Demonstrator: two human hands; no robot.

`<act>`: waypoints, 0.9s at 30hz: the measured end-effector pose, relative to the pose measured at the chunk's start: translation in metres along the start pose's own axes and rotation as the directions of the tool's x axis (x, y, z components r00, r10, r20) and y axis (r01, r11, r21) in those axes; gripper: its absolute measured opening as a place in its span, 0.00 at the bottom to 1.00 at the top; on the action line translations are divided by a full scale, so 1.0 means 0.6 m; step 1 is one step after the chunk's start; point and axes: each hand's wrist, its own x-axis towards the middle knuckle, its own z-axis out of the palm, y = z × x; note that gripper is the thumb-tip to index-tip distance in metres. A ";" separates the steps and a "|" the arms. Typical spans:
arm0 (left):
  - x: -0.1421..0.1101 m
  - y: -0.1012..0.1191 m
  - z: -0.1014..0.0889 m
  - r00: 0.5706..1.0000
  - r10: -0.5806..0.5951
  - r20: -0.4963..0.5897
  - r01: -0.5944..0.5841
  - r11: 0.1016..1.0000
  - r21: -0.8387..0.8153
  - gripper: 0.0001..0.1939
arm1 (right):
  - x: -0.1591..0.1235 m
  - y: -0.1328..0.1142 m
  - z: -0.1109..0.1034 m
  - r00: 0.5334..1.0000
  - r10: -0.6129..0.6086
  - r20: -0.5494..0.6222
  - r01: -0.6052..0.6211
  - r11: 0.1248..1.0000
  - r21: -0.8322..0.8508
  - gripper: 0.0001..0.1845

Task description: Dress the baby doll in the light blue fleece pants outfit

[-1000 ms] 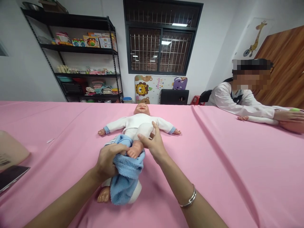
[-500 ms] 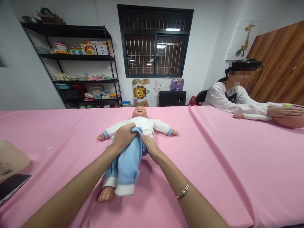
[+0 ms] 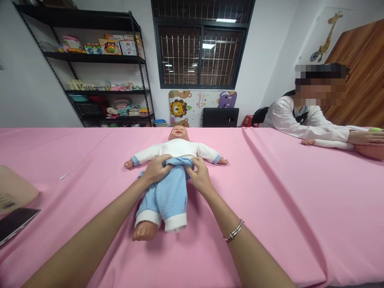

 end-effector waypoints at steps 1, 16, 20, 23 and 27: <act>-0.001 0.002 -0.001 1.000 0.024 0.017 -0.024 1.000 -0.005 0.13 | 0.001 0.002 -0.001 1.000 0.003 -0.011 -0.003 1.000 0.026 0.15; -0.003 0.035 0.025 0.993 0.094 0.071 -0.118 0.811 0.573 0.06 | 0.003 0.018 0.004 0.912 0.409 0.041 -0.384 0.811 0.441 0.15; -0.005 0.038 0.023 0.988 0.155 0.010 -0.127 0.770 0.626 0.05 | 0.004 0.024 0.012 0.861 0.507 0.026 -0.448 0.734 0.510 0.12; -0.006 0.029 0.013 0.969 0.230 -0.092 -0.119 0.756 0.643 0.08 | 0.005 0.027 0.008 0.838 0.541 0.067 -0.496 0.705 0.507 0.12; -0.006 -0.006 -0.001 0.935 0.156 -0.320 0.050 0.832 0.552 0.17 | 0.007 0.042 -0.005 0.880 0.474 -0.009 -0.454 0.848 0.271 0.12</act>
